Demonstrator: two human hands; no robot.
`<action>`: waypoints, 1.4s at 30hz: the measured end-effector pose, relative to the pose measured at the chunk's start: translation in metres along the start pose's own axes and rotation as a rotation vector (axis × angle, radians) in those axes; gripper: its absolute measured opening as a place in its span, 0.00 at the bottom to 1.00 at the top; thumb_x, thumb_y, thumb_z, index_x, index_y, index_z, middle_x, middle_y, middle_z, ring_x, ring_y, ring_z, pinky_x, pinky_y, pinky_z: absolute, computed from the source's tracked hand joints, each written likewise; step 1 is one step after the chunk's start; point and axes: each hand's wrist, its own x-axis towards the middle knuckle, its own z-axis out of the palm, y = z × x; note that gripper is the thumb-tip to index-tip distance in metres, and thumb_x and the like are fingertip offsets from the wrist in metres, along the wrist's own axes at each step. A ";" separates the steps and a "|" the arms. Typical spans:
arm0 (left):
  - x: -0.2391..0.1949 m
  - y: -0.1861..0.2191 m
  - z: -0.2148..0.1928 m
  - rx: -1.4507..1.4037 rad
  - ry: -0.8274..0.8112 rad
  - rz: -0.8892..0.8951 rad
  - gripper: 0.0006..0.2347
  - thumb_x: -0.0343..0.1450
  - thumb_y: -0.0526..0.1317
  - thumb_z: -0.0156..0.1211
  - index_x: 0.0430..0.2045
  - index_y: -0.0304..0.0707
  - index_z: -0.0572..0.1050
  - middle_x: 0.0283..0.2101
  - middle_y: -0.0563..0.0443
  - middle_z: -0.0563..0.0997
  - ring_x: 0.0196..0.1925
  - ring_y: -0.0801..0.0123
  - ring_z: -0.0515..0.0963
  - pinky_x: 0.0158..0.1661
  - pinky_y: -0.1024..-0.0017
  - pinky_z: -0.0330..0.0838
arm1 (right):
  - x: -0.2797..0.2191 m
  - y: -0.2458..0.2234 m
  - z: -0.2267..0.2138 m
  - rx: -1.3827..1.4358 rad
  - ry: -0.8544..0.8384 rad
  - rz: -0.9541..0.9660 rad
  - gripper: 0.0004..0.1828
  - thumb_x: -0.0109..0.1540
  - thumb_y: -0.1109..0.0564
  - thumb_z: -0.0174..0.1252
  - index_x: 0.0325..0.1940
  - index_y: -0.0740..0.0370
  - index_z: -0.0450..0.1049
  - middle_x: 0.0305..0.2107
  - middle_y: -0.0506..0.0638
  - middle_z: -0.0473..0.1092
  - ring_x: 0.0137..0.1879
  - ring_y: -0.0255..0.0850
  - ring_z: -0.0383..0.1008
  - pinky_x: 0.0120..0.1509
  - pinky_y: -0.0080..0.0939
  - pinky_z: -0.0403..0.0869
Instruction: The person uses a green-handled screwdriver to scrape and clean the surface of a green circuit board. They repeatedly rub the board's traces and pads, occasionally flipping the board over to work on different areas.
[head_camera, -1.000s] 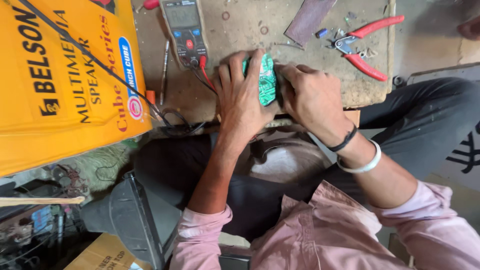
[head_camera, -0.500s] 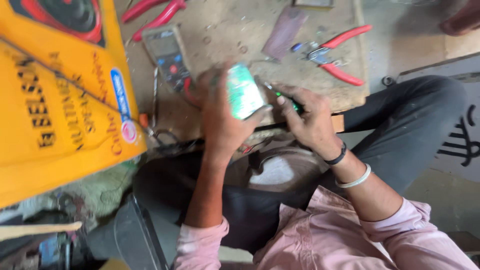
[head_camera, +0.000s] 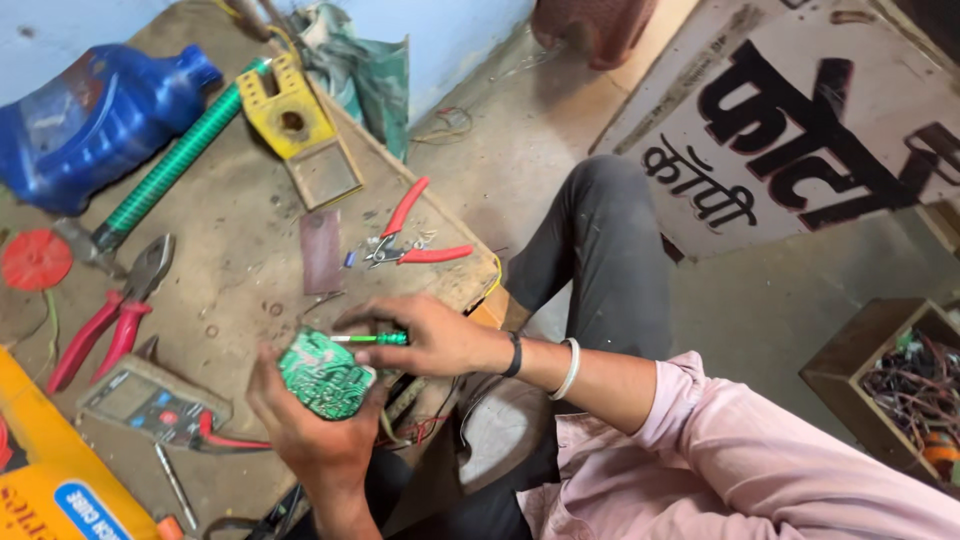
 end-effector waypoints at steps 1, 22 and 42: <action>-0.001 -0.001 0.002 0.012 -0.042 0.030 0.48 0.58 0.52 0.78 0.70 0.28 0.55 0.65 0.27 0.68 0.67 0.33 0.69 0.65 0.48 0.67 | 0.000 0.001 0.001 -0.048 -0.032 0.035 0.24 0.65 0.48 0.63 0.60 0.63 0.73 0.47 0.57 0.78 0.52 0.48 0.82 0.56 0.45 0.78; 0.004 -0.023 -0.019 -0.042 -0.178 -0.155 0.43 0.48 0.33 0.69 0.66 0.35 0.67 0.53 0.34 0.73 0.54 0.43 0.77 0.54 0.54 0.74 | 0.001 0.011 0.008 -0.131 0.081 0.106 0.21 0.64 0.45 0.62 0.53 0.61 0.71 0.29 0.59 0.74 0.37 0.57 0.79 0.39 0.53 0.75; 0.001 -0.036 0.005 0.016 -0.198 0.142 0.40 0.60 0.43 0.68 0.68 0.27 0.60 0.63 0.28 0.68 0.67 0.37 0.65 0.66 0.44 0.58 | 0.000 0.014 0.014 -0.223 -0.005 0.030 0.28 0.60 0.52 0.63 0.63 0.57 0.65 0.33 0.55 0.76 0.39 0.55 0.80 0.40 0.52 0.77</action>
